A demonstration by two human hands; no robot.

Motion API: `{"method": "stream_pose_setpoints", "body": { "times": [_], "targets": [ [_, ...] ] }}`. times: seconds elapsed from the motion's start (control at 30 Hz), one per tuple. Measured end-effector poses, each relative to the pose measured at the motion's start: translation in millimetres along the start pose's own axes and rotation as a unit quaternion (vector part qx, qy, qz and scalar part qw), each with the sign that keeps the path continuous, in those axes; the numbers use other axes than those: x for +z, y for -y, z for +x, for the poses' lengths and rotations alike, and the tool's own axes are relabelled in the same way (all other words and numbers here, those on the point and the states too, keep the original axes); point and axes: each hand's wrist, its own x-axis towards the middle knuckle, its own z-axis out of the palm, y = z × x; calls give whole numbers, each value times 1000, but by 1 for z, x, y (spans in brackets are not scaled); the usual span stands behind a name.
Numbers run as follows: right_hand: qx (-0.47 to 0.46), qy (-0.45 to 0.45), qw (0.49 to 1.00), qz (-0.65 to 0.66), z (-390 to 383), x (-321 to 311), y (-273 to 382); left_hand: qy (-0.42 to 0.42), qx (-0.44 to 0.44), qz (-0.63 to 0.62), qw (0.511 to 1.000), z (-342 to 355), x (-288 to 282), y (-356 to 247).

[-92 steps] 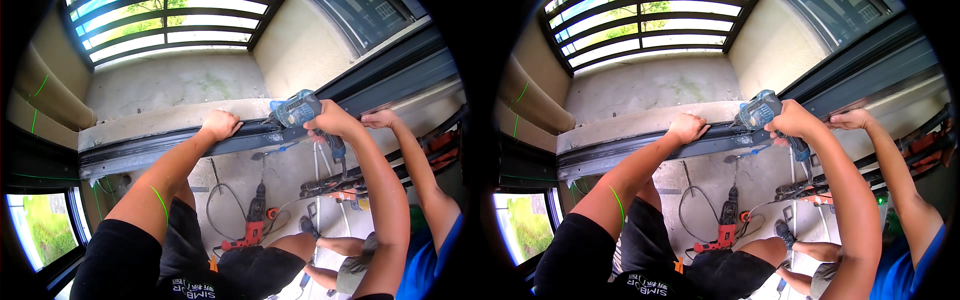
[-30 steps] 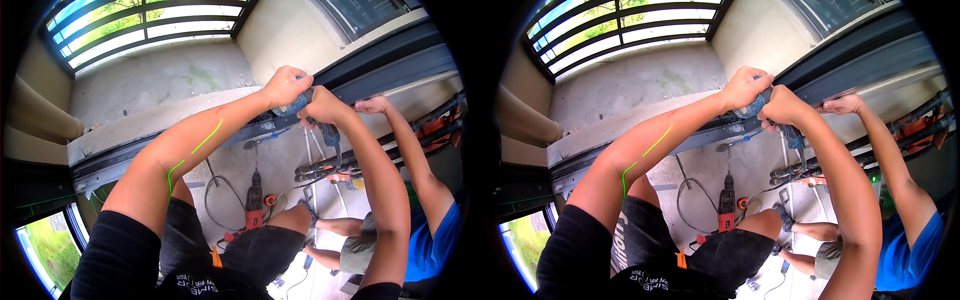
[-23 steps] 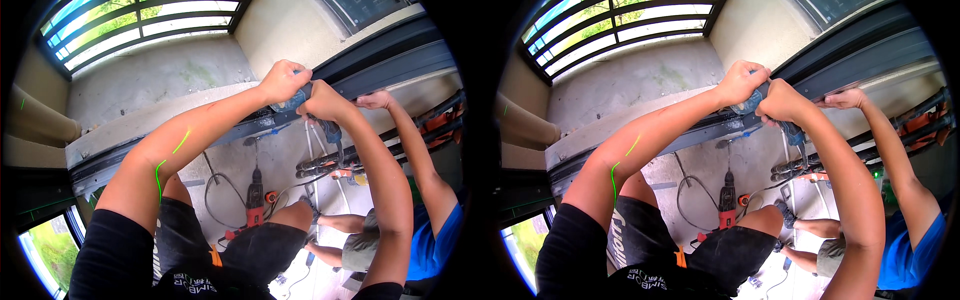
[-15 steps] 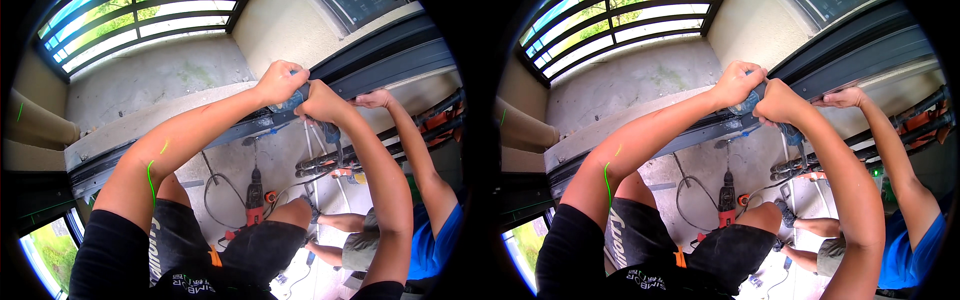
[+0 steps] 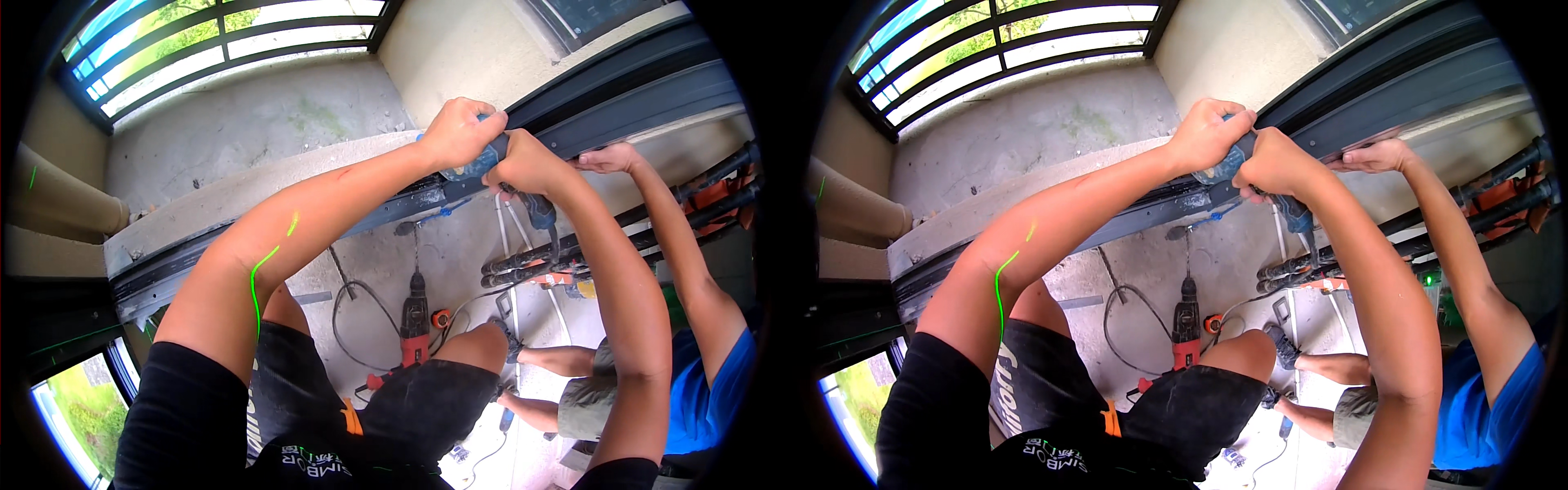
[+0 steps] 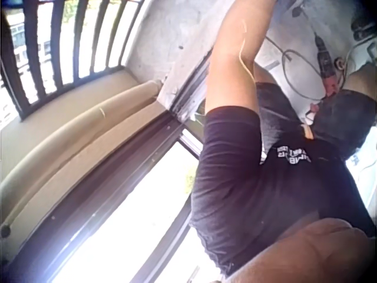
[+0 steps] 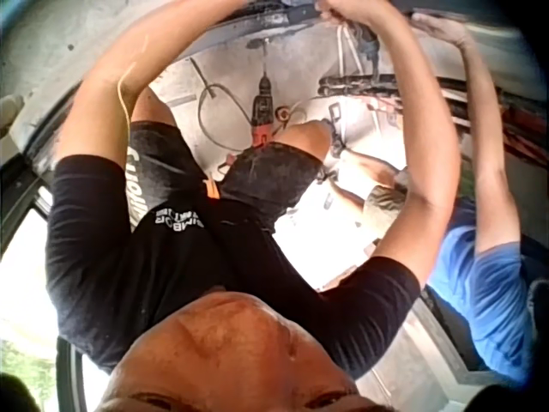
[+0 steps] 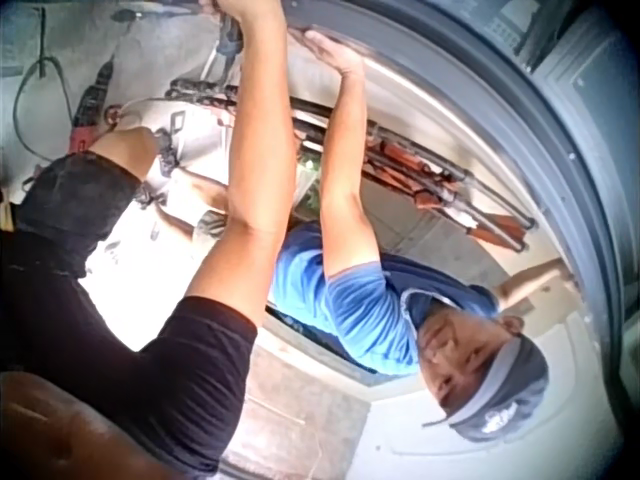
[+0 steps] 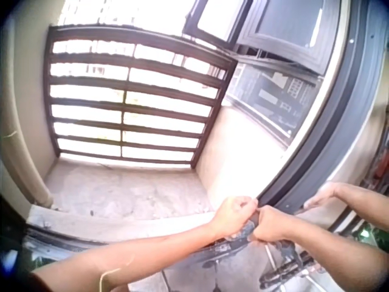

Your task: The person installs a window frame by measuring and aligning the frame with a ruler, measuring tape, and square tool. They then drill holes into the concrete base using a rotary hammer and fasten the frame using an electric drill and a hammer.

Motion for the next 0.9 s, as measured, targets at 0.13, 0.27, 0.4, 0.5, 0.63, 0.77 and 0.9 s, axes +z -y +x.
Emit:
{"method": "stream_pose_setpoints", "body": {
  "times": [0.13, 0.27, 0.4, 0.5, 0.63, 0.77, 0.9],
  "targets": [
    [3, 6, 1000, 13, 1, -3, 0, -13, -21, -18, 1000, 2, 4, -2],
    [0, 1, 1000, 8, 3, -3, -5, -12, -13, -25, 1000, 4, 5, 0],
    [7, 18, 999, 33, 8, 6, -10, 1, -43, -3, 999, -1, 3, 3],
    [33, -1, 998, 51, 9, 8, -8, -37, -11, -23, 999, 0, 6, 3],
    [59, -13, 996, 72, 6, 8, -7, -9, -18, -33, 999, 2, 5, 4],
    [21, -21, 998, 62, -1, 13, -13, -5, -14, 7, 1000, 1, 10, 7],
    [17, -32, 996, 77, -1, 16, -23, -4, -16, 0, 1000, 4, 18, 12]
  ]
}}
